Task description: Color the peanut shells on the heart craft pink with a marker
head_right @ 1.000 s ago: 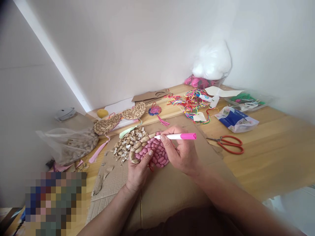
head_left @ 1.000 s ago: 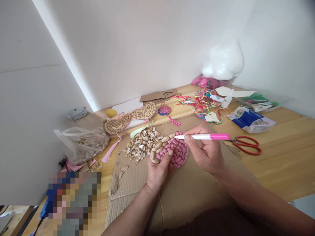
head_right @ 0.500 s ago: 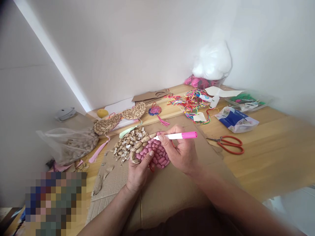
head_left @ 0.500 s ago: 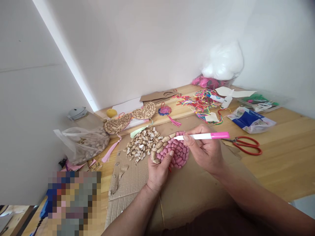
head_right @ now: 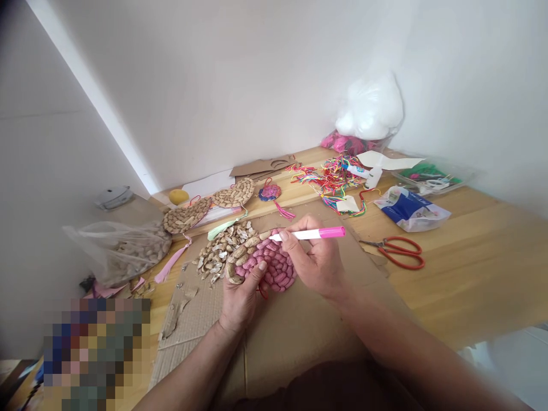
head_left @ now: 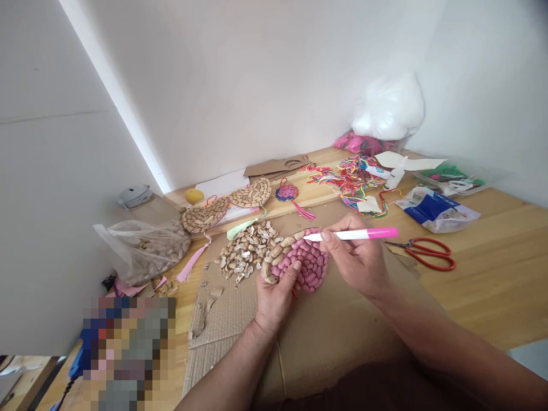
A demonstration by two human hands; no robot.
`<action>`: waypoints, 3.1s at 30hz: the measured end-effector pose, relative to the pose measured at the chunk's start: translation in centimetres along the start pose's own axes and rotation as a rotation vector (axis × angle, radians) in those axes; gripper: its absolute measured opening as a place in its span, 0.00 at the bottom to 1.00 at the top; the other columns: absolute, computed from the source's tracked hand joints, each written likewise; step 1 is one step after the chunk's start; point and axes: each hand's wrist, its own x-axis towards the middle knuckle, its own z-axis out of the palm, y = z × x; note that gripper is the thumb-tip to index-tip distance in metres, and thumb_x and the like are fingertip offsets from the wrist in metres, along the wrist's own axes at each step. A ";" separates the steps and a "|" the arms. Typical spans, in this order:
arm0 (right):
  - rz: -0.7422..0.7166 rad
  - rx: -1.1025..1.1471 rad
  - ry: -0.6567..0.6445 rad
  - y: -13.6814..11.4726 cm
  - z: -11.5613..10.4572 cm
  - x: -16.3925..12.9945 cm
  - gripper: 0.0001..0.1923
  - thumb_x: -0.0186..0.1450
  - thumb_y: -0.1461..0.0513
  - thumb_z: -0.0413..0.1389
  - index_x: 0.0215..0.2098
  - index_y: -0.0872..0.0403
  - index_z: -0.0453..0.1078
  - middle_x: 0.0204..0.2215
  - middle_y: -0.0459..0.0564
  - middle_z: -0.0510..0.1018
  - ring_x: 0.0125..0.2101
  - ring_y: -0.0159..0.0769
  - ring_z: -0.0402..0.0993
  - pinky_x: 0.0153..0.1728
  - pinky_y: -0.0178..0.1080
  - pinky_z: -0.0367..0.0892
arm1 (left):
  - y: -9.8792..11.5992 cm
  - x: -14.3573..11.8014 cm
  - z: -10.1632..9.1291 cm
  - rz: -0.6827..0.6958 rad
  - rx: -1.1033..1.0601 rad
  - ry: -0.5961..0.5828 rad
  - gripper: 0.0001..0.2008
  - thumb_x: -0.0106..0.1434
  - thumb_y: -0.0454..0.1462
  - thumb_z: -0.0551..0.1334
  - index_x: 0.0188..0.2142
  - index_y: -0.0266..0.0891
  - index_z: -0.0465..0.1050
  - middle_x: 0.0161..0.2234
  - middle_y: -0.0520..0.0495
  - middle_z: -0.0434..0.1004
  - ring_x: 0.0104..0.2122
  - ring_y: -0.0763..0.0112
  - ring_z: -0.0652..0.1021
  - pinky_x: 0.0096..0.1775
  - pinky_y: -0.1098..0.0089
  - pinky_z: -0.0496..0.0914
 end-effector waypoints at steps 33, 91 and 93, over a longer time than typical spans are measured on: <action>-0.255 -0.176 -0.140 -1.1 0.5 -1.2 0.08 0.68 0.65 0.58 0.44 0.48 0.67 0.36 0.50 0.78 0.40 0.44 0.76 0.44 0.50 0.71 | 0.9 0.1 0.3 0.121 0.050 -0.005 0.15 0.61 0.42 0.72 0.47 0.40 0.80 0.45 0.43 0.85 0.52 0.56 0.81 0.62 0.52 0.69; -0.316 -0.188 -0.143 -1.6 0.5 -0.7 0.09 0.65 0.69 0.60 0.38 0.49 0.68 0.32 0.47 0.78 0.39 0.40 0.76 0.43 0.47 0.69 | 0.7 0.2 0.1 0.068 0.026 -0.021 0.12 0.60 0.42 0.73 0.42 0.41 0.80 0.39 0.44 0.85 0.50 0.56 0.82 0.60 0.51 0.71; -0.326 -0.164 -0.163 -1.6 0.5 -0.7 0.10 0.63 0.69 0.60 0.37 0.49 0.68 0.31 0.46 0.78 0.37 0.40 0.76 0.43 0.47 0.69 | 0.8 0.2 0.1 0.048 0.023 -0.028 0.12 0.60 0.43 0.73 0.41 0.42 0.80 0.36 0.45 0.85 0.50 0.56 0.82 0.59 0.51 0.72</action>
